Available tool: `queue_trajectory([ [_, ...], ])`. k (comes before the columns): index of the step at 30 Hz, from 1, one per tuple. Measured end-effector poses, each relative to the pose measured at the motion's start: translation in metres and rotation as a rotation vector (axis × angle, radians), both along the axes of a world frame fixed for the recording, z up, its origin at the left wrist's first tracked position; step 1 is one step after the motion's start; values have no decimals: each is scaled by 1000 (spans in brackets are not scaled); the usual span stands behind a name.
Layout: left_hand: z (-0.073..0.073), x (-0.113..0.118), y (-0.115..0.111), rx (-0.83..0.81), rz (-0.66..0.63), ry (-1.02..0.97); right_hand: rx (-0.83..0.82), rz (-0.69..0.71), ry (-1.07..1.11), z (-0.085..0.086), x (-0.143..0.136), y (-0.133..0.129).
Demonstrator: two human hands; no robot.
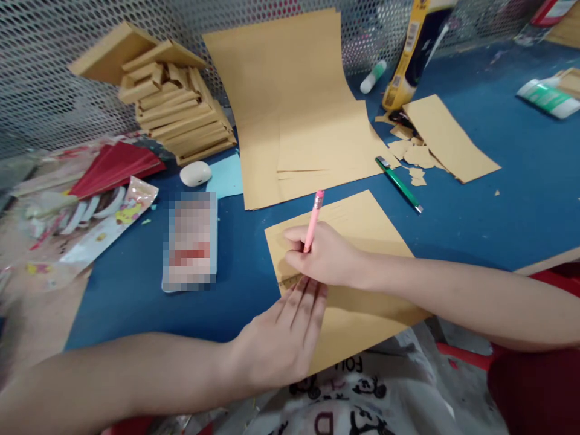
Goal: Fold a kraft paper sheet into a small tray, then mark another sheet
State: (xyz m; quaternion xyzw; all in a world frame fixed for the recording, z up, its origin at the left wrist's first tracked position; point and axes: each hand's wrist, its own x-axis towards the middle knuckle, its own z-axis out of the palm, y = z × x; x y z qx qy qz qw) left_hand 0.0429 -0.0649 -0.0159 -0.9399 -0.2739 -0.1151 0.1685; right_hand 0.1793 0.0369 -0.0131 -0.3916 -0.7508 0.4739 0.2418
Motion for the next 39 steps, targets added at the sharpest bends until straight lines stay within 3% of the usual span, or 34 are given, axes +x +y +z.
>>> queue_trajectory([
  [6, -1, 0, -1, 1, 6, 28, -74, -119, 153, 6, 1, 0],
  [11, -1, 0, -1, 15, -6, 43, -40, -141, 161, 19, 14, 20],
  [18, -2, -1, 0, 41, 7, 65, 469, -70, -269, 16, 28, 51],
  [23, -4, -2, 0, 77, 3, 49, 616, -52, -437, 7, 29, 54],
  [30, -7, -1, 0, 103, 5, 39, 579, -72, -393, 4, 30, 53],
  [39, -7, -1, -1, 141, 1, 34, 311, -38, -321, 35, 52, 66],
])
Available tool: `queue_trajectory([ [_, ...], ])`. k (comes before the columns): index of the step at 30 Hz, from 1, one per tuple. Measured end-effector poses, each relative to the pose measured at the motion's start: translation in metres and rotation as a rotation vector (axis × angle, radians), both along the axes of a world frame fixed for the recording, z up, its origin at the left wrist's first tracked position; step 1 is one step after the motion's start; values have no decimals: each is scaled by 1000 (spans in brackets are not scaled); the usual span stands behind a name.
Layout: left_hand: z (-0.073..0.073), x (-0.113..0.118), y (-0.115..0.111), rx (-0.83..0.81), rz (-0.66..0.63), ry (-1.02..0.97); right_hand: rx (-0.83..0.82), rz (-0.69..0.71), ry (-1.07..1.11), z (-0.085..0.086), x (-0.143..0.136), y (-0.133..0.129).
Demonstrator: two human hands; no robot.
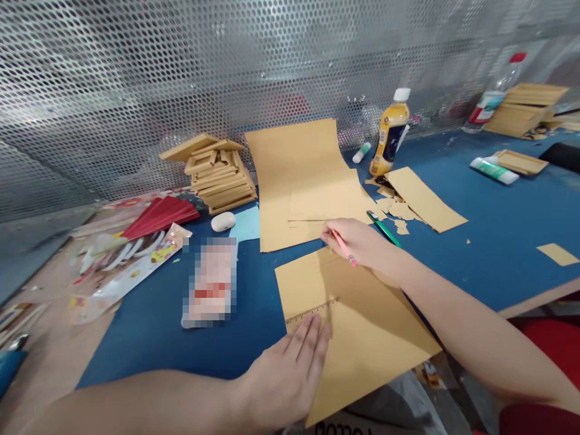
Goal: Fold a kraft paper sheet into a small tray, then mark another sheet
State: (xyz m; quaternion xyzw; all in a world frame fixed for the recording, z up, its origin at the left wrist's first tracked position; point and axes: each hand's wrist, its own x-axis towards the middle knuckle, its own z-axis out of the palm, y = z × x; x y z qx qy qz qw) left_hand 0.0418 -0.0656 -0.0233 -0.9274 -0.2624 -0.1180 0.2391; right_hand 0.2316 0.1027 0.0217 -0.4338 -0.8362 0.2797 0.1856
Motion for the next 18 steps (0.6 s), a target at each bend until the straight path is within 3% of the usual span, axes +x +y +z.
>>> queue_trajectory([
  [4, -3, -1, 0, 6, 12, 17, -76, 54, -54, 9, 27, 23],
  [8, -5, -2, 0, 19, -2, 50, -197, 5, -11, 17, 50, 40],
  [13, -2, -2, 2, 19, -4, 2, -425, -15, 117, 25, 60, 40],
  [18, -1, -1, 1, 26, -12, 8, -438, 2, 171, 24, 63, 38],
])
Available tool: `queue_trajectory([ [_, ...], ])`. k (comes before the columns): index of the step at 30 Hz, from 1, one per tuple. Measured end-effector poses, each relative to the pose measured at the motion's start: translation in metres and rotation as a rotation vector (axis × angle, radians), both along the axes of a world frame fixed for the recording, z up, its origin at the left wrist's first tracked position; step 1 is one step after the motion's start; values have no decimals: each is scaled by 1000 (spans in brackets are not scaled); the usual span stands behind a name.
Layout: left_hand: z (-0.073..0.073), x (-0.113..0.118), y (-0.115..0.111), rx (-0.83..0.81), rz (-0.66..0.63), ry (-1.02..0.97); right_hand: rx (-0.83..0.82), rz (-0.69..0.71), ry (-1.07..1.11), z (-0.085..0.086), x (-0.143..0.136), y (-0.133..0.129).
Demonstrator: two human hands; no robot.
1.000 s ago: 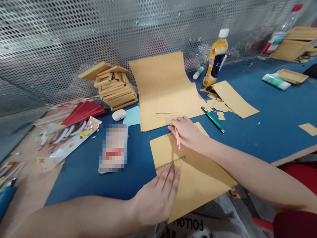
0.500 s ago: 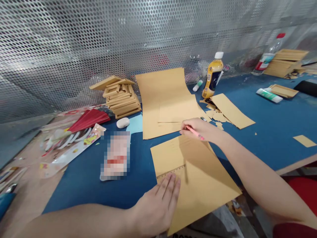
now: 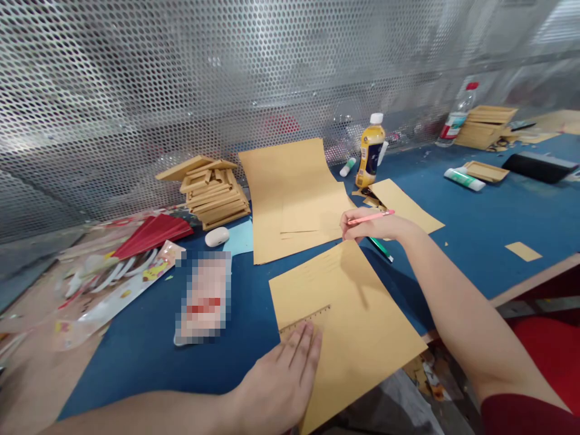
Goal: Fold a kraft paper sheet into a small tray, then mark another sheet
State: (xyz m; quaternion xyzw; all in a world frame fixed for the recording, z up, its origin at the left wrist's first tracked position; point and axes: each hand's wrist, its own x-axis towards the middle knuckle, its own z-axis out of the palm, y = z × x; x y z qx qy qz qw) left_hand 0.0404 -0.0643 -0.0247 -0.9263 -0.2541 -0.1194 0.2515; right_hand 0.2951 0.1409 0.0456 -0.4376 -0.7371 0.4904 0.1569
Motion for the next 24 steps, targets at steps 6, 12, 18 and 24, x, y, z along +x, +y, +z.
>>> queue_trajectory([
  [6, -3, -1, -2, -8, 21, 9, 31, -5, -11, -10, 3, 4],
  [12, -2, -1, -3, -1, -39, -18, 114, -3, 20, -15, 3, 10],
  [18, 2, 0, -4, -8, -48, -68, 381, -101, -36, -38, 1, 25],
  [24, 9, 0, -6, -24, -69, -64, 483, -173, -39, -47, -10, 26],
])
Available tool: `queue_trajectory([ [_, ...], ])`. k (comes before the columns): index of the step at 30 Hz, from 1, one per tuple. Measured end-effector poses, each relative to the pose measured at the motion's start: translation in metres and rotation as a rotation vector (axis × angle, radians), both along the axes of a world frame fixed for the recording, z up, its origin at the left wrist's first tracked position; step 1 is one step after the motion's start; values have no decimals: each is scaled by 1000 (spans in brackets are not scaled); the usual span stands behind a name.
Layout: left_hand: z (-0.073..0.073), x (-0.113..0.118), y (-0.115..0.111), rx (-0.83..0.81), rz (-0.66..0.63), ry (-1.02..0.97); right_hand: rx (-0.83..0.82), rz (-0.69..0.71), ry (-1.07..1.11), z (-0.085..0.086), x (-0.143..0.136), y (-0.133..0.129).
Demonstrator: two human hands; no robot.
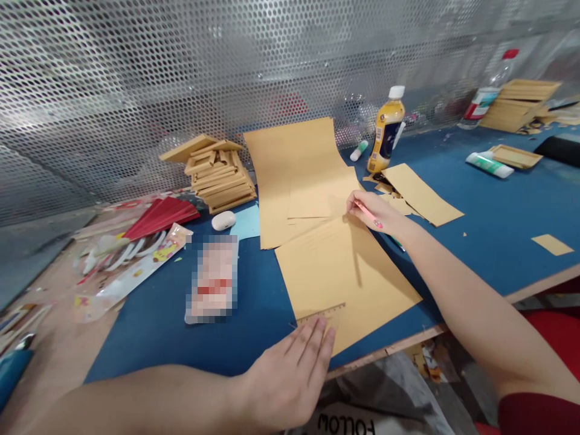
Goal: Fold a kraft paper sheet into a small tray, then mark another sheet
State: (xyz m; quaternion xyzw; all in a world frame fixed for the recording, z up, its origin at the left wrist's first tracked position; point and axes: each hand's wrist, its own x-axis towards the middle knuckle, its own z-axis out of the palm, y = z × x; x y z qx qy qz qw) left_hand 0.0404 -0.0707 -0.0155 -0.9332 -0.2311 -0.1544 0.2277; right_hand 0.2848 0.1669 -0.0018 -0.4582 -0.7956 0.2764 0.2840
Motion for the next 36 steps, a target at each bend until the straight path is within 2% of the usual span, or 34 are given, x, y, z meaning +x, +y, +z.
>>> queue_trajectory([
  [7, 8, -1, -2, -16, -81, 9, 30, -114, 5, 4, -10, -7],
  [15, 3, 1, -3, -20, -75, 22, 18, -203, -63, 2, -13, -9],
  [21, -3, 10, -8, -3, -42, 19, -44, -248, -24, -8, -19, -2],
  [30, -6, 26, -13, 38, 22, 17, 79, -169, -165, -14, -13, -12],
  [36, -5, 27, -20, 30, 53, 42, 63, -145, -198, -16, -16, -12],
])
